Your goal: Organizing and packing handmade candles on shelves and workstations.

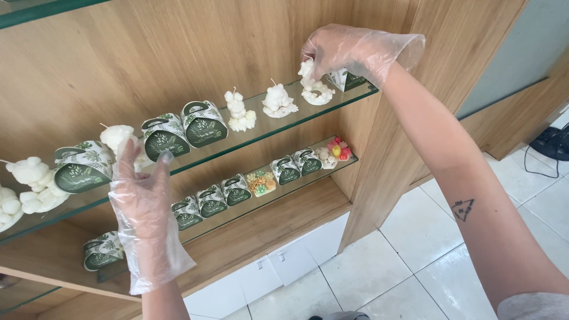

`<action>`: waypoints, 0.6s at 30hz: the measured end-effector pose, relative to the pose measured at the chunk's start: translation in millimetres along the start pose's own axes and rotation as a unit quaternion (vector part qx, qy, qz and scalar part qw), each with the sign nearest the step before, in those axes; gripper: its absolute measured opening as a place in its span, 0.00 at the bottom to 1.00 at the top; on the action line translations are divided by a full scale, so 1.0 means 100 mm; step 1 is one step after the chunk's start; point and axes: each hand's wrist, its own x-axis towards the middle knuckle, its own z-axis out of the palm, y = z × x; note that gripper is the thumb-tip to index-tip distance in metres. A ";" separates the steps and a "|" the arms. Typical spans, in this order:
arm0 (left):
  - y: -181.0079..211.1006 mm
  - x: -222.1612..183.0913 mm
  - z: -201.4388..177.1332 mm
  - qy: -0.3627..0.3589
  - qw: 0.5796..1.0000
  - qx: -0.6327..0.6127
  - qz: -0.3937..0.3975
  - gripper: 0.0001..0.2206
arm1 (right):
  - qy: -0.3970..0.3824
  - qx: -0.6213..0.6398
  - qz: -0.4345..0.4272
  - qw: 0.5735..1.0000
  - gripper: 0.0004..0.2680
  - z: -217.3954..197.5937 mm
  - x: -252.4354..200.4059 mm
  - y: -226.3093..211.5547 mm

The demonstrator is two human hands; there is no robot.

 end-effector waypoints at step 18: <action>0.07 -0.24 -0.09 0.101 0.986 0.123 0.038 0.32 | -0.045 0.053 -0.126 0.990 0.26 -0.25 0.06 -0.41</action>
